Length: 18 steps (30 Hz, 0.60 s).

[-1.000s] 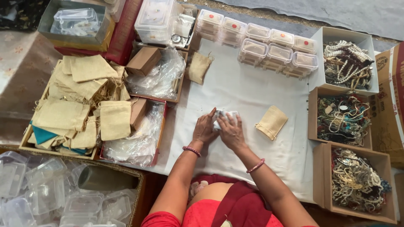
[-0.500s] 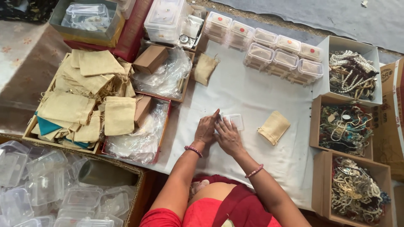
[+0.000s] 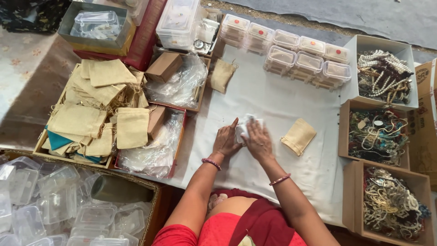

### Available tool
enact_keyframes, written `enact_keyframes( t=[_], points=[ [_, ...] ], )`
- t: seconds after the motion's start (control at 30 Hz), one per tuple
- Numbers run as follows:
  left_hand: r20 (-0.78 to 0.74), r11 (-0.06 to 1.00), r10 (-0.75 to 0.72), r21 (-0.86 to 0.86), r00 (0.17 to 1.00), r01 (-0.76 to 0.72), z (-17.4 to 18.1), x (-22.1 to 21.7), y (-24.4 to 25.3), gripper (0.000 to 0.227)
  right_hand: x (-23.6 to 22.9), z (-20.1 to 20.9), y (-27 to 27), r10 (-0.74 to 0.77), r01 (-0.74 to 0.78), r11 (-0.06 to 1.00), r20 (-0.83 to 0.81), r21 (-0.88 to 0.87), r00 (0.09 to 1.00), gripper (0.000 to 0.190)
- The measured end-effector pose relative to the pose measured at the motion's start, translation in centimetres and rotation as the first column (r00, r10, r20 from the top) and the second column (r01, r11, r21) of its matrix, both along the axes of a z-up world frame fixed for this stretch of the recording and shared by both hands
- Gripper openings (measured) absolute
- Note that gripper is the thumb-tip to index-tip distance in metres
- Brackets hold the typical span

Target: The person wipes a small plastic container with a white cloth, then places it aside. They pick up a gold-colored necklace from a box, wipe it thoroughly with the cloth, and place it into a small beige pouch. Finally, they wipe another plastic container with the cloth.

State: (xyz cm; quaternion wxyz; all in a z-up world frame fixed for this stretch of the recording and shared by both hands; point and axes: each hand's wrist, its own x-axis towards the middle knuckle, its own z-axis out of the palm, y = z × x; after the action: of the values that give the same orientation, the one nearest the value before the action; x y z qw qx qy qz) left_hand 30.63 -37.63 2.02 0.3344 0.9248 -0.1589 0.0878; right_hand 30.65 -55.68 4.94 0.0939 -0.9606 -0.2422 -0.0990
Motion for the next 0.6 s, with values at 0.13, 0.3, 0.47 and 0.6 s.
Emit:
enact_keyframes(
  t=[0.13, 0.3, 0.47, 0.6],
  points=[
    [-0.012, 1.000, -0.003, -0.014, 1.000, 0.003, 0.9, -0.2, 0.1, 0.127, -0.5, -0.6, -0.8, -0.287, 0.284, 0.955, -0.035, -0.081, 0.957, 0.075],
    [0.069, 0.999, -0.008, -0.037, 0.998, 0.011, 0.5, 0.0, 0.1, 0.115, -0.6, 0.9, 1.0, -0.351, 0.301, 0.921, -0.193, -0.246, 0.916, 0.096],
    [0.087, 1.000, -0.004, -0.010, 0.996, 0.005, -0.7, 0.0, 0.1, 0.103, -0.3, 1.4, 1.7, -0.127, 0.086, 0.982, -0.248, -0.167, 0.961, 0.093],
    [0.009, 0.999, 0.026, 0.033, 1.000, -0.026, -2.4, 0.5, -0.1, 0.106, -1.4, 1.0, 0.2, 0.176, -0.170, 0.984, -0.189, 0.047, 0.966, 0.068]
  ],
)
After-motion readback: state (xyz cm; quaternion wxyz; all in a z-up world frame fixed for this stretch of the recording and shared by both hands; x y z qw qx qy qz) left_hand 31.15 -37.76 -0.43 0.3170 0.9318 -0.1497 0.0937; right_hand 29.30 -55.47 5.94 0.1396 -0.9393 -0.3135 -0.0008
